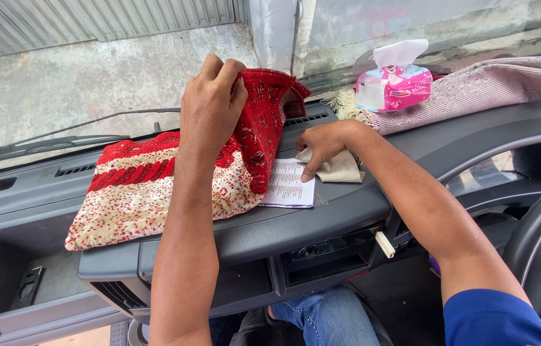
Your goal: The person cleans the interior dashboard of a vehicle using a cloth, wiping the surfaces around the steering wheel and controls.
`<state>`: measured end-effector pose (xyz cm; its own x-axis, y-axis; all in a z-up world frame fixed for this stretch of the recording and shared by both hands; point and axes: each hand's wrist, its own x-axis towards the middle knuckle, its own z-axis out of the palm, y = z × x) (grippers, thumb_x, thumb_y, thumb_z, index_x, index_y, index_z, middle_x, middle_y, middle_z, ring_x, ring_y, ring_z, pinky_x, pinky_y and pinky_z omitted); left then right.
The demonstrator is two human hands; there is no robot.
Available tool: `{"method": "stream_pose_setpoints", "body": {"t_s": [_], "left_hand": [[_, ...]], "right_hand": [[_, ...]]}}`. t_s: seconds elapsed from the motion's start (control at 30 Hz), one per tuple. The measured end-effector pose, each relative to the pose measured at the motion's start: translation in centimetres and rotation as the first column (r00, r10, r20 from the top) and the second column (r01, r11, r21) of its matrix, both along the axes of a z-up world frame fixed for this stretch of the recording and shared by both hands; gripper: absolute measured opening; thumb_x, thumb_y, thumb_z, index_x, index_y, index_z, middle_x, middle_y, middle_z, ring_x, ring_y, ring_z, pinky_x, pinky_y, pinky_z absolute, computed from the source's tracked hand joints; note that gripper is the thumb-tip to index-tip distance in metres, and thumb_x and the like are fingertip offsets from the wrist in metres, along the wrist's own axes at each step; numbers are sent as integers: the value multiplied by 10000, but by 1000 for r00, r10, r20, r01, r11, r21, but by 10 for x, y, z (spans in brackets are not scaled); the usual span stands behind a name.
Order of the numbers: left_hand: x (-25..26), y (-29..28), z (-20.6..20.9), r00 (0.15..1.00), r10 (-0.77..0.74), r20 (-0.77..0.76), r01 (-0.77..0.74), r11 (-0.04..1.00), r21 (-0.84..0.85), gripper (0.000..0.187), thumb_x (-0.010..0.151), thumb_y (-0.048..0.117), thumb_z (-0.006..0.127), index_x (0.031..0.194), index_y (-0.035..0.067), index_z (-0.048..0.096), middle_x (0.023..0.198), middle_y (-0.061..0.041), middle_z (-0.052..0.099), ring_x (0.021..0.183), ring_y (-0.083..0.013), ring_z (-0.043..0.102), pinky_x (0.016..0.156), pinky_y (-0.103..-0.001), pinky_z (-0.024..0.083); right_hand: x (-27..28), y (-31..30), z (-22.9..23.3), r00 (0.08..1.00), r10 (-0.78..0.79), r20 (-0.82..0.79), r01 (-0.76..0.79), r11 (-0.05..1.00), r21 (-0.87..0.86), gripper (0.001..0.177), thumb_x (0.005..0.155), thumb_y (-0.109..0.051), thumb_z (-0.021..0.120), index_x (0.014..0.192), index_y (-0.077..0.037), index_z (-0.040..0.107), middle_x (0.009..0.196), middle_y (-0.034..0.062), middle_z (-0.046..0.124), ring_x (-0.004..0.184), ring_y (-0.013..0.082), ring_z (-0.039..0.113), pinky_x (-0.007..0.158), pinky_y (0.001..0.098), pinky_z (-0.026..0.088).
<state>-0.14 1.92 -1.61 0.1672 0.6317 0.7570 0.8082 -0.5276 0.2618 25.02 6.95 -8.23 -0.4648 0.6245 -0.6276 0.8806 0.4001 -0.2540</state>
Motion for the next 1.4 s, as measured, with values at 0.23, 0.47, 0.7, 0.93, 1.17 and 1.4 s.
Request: {"method": "stream_pose_setpoints", "body": {"t_s": [0.23, 0.47, 0.7, 0.93, 1.17, 1.4], "left_hand": [[-1, -5, 3, 999, -34, 18, 33, 998, 45, 87, 980, 89, 705, 1061, 81, 674, 984, -101, 610, 818, -327, 659, 749, -464, 540], [0, -9, 10, 999, -17, 29, 17, 1000, 4, 100, 973, 85, 706, 1071, 72, 694, 984, -117, 630, 776, -343, 636, 722, -470, 532], [4, -10, 11, 999, -47, 12, 46, 997, 64, 115, 983, 61, 712, 1093, 73, 683, 994, -96, 605, 794, -299, 633, 759, -437, 539], [12, -12, 10, 992, -124, 3, 123, 986, 116, 160, 975, 53, 715, 1130, 79, 683, 982, -87, 579, 823, -277, 627, 782, -425, 511], [12, -7, 5, 996, -84, 7, 83, 994, 77, 120, 988, 74, 707, 1104, 81, 680, 979, -85, 587, 774, -264, 627, 757, -420, 518], [10, -6, 5, 997, -76, 8, 76, 995, 63, 98, 989, 88, 697, 1083, 74, 674, 975, -100, 582, 769, -295, 624, 741, -435, 527]], "right_hand": [[-3, 0, 2, 998, 12, -64, -15, 999, -35, 988, 531, -561, 896, 1319, -33, 617, 1127, 209, 729, 1041, 333, 743, 860, 384, 599], [8, 15, -7, 982, 47, -183, -54, 998, -35, 748, 667, -472, 804, 1284, -81, 641, 1123, 161, 754, 1019, 260, 722, 862, 377, 558], [-2, 28, -29, 941, -113, -319, 121, 993, 5, 559, 776, -247, 764, 1297, -81, 651, 1083, 146, 771, 956, 263, 734, 836, 385, 563], [-24, 33, -55, 857, 2, -515, 135, 964, 230, 598, 800, -237, 784, 1338, -38, 617, 1216, 198, 715, 1093, 318, 694, 940, 392, 537], [-1, 40, -31, 970, -127, -207, 173, 960, 219, 620, 838, -492, 773, 1264, -47, 708, 1133, 199, 758, 1017, 312, 732, 894, 396, 567], [-7, 33, -28, 989, -76, -129, 96, 983, 156, 664, 762, -502, 789, 1287, -101, 720, 1109, 137, 783, 964, 273, 747, 849, 384, 577]]}}
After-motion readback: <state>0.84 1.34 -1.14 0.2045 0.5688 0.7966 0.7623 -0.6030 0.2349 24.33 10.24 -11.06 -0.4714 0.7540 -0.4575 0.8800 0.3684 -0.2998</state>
